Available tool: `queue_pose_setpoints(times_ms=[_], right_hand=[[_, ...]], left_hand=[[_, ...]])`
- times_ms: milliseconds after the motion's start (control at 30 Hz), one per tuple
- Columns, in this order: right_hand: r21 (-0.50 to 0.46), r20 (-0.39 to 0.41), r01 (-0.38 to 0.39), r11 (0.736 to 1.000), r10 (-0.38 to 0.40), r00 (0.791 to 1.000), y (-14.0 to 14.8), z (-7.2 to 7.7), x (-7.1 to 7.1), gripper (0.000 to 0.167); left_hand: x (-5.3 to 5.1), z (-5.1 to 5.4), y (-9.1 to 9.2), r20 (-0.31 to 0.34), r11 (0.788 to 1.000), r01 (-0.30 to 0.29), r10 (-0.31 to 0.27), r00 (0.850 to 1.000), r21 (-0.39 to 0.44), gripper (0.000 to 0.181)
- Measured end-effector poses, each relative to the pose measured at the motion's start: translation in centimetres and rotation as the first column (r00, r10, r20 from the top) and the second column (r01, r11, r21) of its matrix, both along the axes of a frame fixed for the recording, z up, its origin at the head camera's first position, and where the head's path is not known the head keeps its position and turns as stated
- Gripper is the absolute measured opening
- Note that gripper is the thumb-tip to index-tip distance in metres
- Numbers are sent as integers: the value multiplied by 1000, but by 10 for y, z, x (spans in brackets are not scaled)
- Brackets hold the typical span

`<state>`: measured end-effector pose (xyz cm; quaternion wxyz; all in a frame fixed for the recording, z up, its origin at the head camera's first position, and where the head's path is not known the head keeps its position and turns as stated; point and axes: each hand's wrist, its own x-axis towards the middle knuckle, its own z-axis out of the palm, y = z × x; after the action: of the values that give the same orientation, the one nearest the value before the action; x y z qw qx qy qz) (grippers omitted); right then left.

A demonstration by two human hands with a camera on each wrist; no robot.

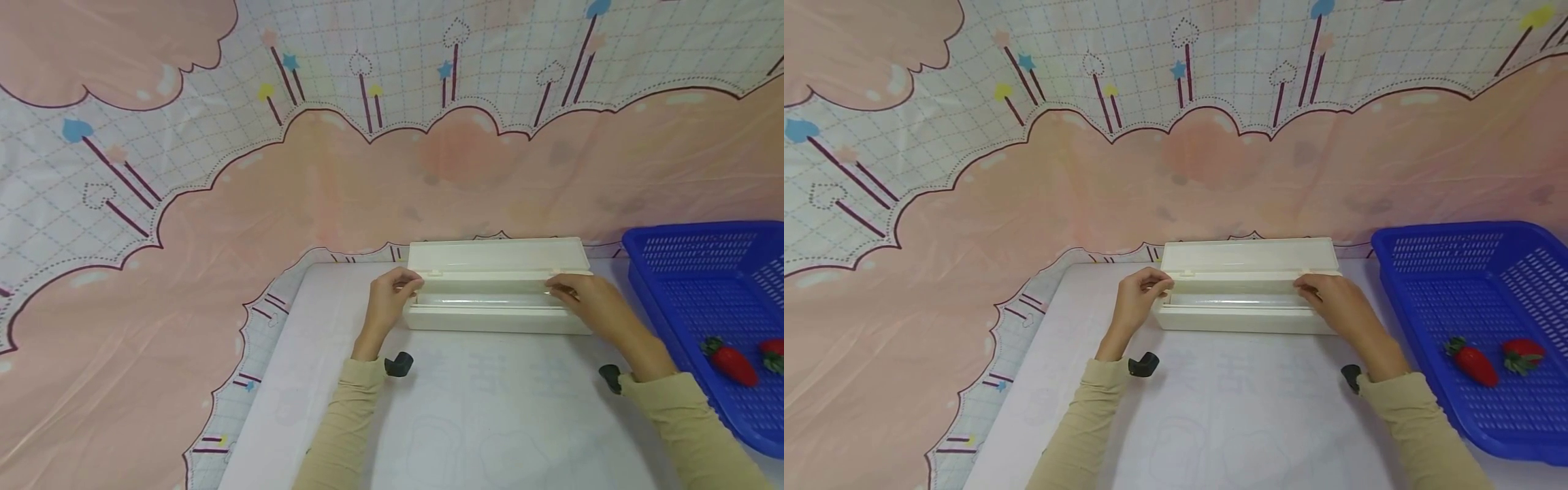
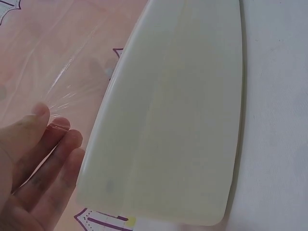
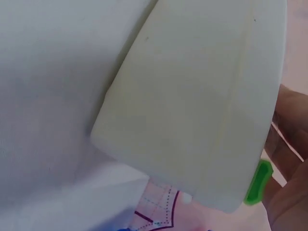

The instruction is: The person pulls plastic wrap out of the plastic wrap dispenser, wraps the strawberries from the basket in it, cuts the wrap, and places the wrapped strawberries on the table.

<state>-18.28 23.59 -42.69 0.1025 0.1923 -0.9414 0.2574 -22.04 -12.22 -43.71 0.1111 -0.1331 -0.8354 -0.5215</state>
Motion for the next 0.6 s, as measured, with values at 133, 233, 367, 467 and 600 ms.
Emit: queue_pose_setpoints(times_ms=[133,233,367,467,600], right_hand=[[-8,30,-26,1000,27,999,5,2,2,16],[-9,7,-29,1000,29,1000,8,2,3,15],[-13,-11,-11,1000,10,1000,9,2,2,16],[-22,-22,14,1000,-14,1000,8,4,2,16],[-37,-58,44,998,-46,997,9,9,2,14]], left_hand=[[1,-1,-1,7,1000,7,-7,1000,10,11],[1,-1,-1,8,1000,11,-11,1000,8,11],[1,0,0,8,1000,18,-18,1000,11,12],[2,1,1,1,1000,25,-25,1000,19,13],[5,10,2,19,999,42,-43,999,27,12]])
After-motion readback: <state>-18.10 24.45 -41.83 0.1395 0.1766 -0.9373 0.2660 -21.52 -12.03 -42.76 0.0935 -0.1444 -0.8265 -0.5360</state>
